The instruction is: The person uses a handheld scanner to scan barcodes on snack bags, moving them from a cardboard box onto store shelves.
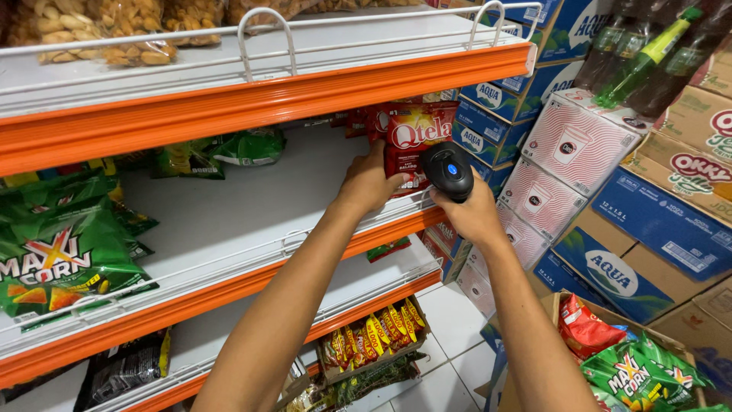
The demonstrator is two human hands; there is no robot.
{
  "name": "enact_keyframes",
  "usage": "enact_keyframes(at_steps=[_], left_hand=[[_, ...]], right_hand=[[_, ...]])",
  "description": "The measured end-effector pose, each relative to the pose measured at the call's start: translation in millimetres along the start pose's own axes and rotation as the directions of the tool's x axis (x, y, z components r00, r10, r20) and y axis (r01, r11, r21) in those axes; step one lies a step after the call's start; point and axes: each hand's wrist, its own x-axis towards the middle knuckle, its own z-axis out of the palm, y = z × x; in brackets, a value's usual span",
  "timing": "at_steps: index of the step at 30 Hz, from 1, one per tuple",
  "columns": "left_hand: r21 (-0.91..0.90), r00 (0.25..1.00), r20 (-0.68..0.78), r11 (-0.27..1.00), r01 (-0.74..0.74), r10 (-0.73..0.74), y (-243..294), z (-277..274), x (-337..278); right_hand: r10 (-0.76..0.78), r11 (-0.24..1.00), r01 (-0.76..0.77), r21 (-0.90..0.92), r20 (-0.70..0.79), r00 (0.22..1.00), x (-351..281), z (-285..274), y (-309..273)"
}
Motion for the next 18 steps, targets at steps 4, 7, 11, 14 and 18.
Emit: enact_keyframes(at_steps=[4,7,11,14,18], left_hand=[[0.018,1.000,0.004,1.000,0.018,-0.018,3,-2,-2],[0.021,0.992,-0.100,0.997,-0.069,0.071,6,-5,-10],[0.138,0.827,-0.445,0.939,-0.316,0.344,21,-15,-27],[-0.025,0.806,-0.420,0.882,-0.471,0.418,40,-5,-64],[-0.245,0.754,-0.257,0.714,-0.656,0.604,57,60,-118]], right_hand=[[-0.100,0.993,0.097,-0.072,-0.031,0.995,1,6,1],[-0.180,0.975,0.194,0.112,-0.128,0.975,-11,13,-1],[-0.151,0.977,0.179,0.117,-0.218,0.964,-56,4,-2],[-0.044,0.982,0.073,0.176,-0.162,0.986,-116,-13,9],[0.345,0.894,-0.236,0.381,-0.247,0.906,-218,-26,29]])
